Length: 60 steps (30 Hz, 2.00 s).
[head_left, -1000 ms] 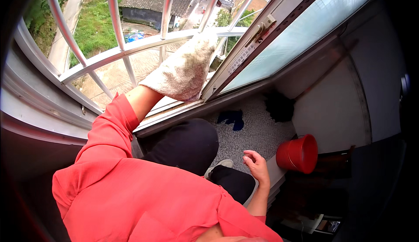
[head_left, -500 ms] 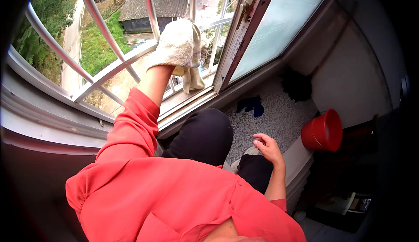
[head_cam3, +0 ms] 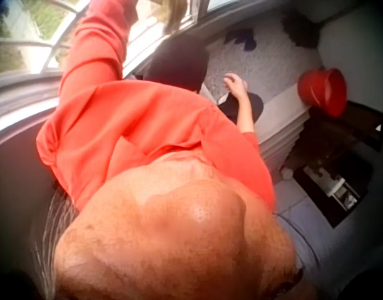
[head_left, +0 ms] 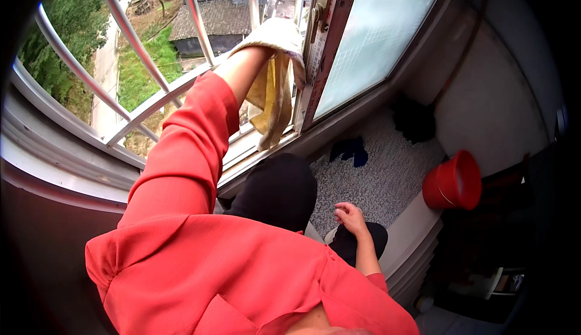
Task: The person kneels on the floor and wipes the metal window frame and sill using a cloth. They systematically clean the vertical bars and horizontal sections of the frame.
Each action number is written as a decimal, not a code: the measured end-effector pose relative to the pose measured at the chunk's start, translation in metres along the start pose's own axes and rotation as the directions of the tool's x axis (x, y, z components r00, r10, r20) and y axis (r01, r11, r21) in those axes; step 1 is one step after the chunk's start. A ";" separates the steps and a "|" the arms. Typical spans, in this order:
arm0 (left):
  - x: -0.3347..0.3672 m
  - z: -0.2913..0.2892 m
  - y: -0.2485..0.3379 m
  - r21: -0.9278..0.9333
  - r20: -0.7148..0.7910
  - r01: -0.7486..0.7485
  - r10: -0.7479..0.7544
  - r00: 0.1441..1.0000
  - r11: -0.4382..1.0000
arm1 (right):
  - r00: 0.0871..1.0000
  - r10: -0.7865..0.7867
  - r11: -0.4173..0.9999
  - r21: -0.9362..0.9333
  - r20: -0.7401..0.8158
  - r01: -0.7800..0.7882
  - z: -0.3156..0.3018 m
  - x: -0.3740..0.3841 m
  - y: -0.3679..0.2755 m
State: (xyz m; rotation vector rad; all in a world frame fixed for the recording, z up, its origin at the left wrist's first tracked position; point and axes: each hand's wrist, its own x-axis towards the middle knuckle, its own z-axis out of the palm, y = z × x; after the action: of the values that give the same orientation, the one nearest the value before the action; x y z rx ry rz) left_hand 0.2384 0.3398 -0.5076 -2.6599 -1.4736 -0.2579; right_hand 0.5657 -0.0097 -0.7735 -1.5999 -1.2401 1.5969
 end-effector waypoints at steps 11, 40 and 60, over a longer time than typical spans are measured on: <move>0.003 0.010 0.028 -0.154 -0.037 0.244 -0.253 0.967 0.957 | 0.998 0.007 0.754 -0.656 0.066 0.038 0.004 0.002 0.026; -0.116 0.027 -0.032 -0.376 -0.254 0.089 -0.195 0.947 0.922 | 1.000 0.010 0.992 -0.129 -0.030 -0.014 0.003 0.009 -0.067; -0.138 0.039 0.143 -0.303 -0.425 -0.317 0.171 0.889 0.899 | 0.373 -0.908 -0.009 -0.898 0.192 0.440 0.006 0.094 -0.148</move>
State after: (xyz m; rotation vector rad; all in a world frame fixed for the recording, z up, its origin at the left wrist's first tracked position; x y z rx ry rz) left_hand 0.2913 0.1553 -0.5721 -2.7992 -1.0274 -1.0646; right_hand 0.5144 0.1340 -0.6865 -1.1656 -2.2285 -0.3086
